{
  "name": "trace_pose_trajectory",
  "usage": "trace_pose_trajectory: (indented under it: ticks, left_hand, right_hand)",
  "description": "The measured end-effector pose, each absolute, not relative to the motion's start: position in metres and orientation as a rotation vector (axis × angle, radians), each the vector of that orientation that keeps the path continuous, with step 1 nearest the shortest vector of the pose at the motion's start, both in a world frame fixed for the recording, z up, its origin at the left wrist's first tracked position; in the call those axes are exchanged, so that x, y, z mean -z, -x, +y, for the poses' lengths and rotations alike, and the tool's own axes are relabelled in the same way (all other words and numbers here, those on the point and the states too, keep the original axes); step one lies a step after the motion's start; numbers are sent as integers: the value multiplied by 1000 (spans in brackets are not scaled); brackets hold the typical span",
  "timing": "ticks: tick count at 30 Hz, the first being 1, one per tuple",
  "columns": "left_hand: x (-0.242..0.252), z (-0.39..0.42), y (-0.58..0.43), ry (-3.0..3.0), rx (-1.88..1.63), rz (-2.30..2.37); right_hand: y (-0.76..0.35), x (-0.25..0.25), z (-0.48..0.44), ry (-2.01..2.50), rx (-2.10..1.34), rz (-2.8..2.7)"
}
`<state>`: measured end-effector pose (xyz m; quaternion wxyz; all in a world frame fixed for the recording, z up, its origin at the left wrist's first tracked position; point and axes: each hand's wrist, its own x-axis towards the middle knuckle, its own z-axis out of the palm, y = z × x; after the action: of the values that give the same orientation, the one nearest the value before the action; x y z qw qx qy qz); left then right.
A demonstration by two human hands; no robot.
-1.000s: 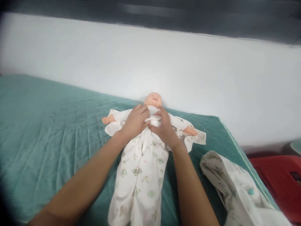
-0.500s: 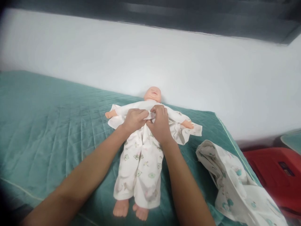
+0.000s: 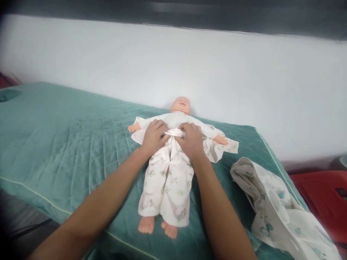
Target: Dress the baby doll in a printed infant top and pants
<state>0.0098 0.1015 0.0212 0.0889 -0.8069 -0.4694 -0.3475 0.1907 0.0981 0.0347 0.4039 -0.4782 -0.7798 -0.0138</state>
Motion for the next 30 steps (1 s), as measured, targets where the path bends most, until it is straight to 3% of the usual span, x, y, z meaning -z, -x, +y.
trace_pose_trajectory:
  ticks: [12,24,30]
  left_hand:
    - [0,66,2,2361,1244,-1634]
    - [4,51,8,2351,1158,-1824]
    - [6,53,9,2334,1129,-1849]
  right_hand:
    - [-204,-28,100,1289,76,-2036]
    - [-212,-15,72,1327,267,-2047]
    - [-210,-6,34,1492,202,-1992]
